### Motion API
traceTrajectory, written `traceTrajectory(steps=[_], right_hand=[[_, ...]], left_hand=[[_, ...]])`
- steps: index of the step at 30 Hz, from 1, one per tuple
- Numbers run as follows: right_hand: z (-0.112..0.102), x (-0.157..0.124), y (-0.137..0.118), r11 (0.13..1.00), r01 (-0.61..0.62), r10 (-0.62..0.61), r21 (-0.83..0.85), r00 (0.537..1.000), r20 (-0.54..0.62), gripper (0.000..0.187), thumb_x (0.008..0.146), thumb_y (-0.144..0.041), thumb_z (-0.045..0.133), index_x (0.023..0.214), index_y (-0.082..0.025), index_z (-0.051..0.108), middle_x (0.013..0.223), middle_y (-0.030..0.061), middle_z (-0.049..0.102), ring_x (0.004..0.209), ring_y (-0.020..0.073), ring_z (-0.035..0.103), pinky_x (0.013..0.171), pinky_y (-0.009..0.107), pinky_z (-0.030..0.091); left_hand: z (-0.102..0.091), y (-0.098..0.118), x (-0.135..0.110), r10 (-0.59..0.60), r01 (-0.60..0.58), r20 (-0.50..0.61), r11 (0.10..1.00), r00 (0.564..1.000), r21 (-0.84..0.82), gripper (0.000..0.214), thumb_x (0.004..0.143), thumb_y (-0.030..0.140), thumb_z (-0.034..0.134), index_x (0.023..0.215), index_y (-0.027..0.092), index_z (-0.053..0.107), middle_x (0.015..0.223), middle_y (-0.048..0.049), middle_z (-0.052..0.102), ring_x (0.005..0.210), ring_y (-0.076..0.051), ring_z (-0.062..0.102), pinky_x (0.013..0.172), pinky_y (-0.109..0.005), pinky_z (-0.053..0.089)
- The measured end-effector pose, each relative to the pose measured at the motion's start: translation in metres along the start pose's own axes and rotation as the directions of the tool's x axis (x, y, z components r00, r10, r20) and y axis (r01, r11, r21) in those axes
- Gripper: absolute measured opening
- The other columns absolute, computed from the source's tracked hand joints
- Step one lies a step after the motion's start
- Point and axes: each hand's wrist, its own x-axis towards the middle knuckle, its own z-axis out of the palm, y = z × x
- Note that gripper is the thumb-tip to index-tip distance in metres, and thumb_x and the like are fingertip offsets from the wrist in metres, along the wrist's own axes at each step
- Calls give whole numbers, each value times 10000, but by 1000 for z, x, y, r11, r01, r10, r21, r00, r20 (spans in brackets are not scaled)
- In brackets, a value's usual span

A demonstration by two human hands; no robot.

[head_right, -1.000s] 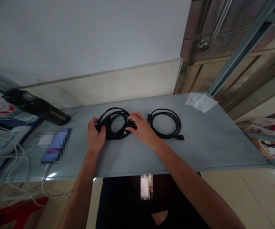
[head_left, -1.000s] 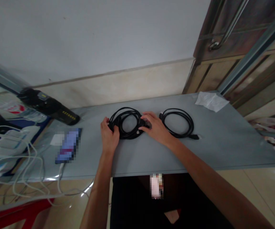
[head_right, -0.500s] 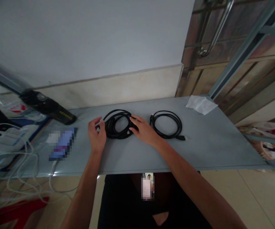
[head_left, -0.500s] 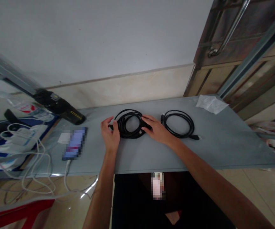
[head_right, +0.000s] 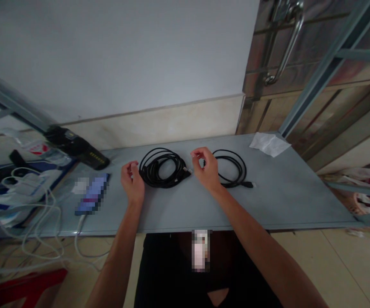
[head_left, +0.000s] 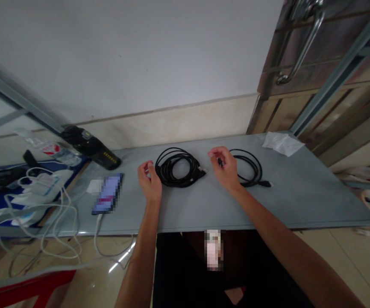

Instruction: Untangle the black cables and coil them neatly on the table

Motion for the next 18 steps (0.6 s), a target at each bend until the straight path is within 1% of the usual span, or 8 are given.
traceTrajectory(steps=[2, 5, 7, 9, 11, 13, 16, 18], right_hand=[[-2, -2, -7, 999, 33, -33, -20, 999, -7, 177, 1090, -429, 603, 1056, -259, 640, 999, 61, 746, 913, 229, 720, 875, 408, 605], [-13, -5, -20, 980, 166, -163, -108, 986, 37, 136, 1100, -366, 574, 1051, -265, 651, 969, 61, 740, 902, 241, 707, 874, 428, 600], [-30, -8, -27, 946, 260, -247, -193, 965, 91, 122, 1101, -320, 571, 1117, -266, 680, 1046, 88, 760, 996, 271, 717, 954, 473, 597], [-52, -11, -28, 895, 308, -266, -323, 949, 168, 206, 1087, -334, 619, 1268, -266, 688, 1225, 130, 760, 1170, 324, 704, 1075, 549, 561], [-76, -16, -21, 833, 308, -203, -460, 943, 265, 390, 1052, -426, 700, 1404, -265, 652, 1376, 159, 719, 1312, 381, 658, 1150, 614, 519], [-98, -24, -9, 793, 285, -91, -538, 929, 358, 482, 1014, -514, 749, 1411, -259, 646, 1338, 160, 727, 1285, 398, 674, 1119, 620, 545], [-126, -39, 8, 772, 232, 71, -591, 894, 443, 365, 1005, -552, 749, 1200, -249, 695, 1089, 115, 763, 1028, 346, 738, 968, 553, 616], [-140, -49, 13, 754, 211, 134, -622, 878, 459, 322, 1018, -567, 728, 1065, -251, 688, 1011, 98, 755, 934, 321, 734, 913, 524, 621]], left_hand=[[1, 0, 0, 0, 0, 9, 1000, 1000, -7, 310, 1128, 468, 511, 1169, 211, 680, 1221, -129, 767, 1124, -249, 718, 1033, -424, 574], [1, -1, 0, 3, -3, 18, 1000, 1000, -18, 293, 1125, 453, 515, 1161, 215, 682, 1204, -126, 774, 1112, -247, 727, 1007, -411, 580], [2, -2, 0, 4, -3, 16, 1000, 1000, -21, 289, 1123, 446, 514, 1149, 214, 685, 1193, -131, 777, 1108, -253, 730, 1002, -415, 580], [2, -3, 1, 3, -3, 15, 1000, 1000, -23, 290, 1124, 446, 513, 1141, 216, 688, 1183, -130, 781, 1094, -253, 734, 1002, -419, 581], [2, -3, 1, 6, -5, 21, 1000, 1000, -26, 291, 1124, 447, 515, 1144, 217, 691, 1180, -125, 783, 1095, -251, 736, 1008, -416, 581], [2, -1, 0, 12, -11, 26, 999, 1000, -31, 297, 1125, 449, 519, 1155, 212, 694, 1188, -126, 781, 1114, -251, 733, 1016, -410, 581], [3, 1, -1, 19, -18, 30, 999, 999, -34, 304, 1124, 454, 522, 1164, 206, 694, 1200, -131, 777, 1127, -251, 728, 1015, -404, 579], [2, 2, -1, 22, -21, 30, 999, 999, -33, 302, 1126, 452, 519, 1163, 206, 692, 1199, -131, 776, 1122, -248, 726, 1012, -401, 578]])
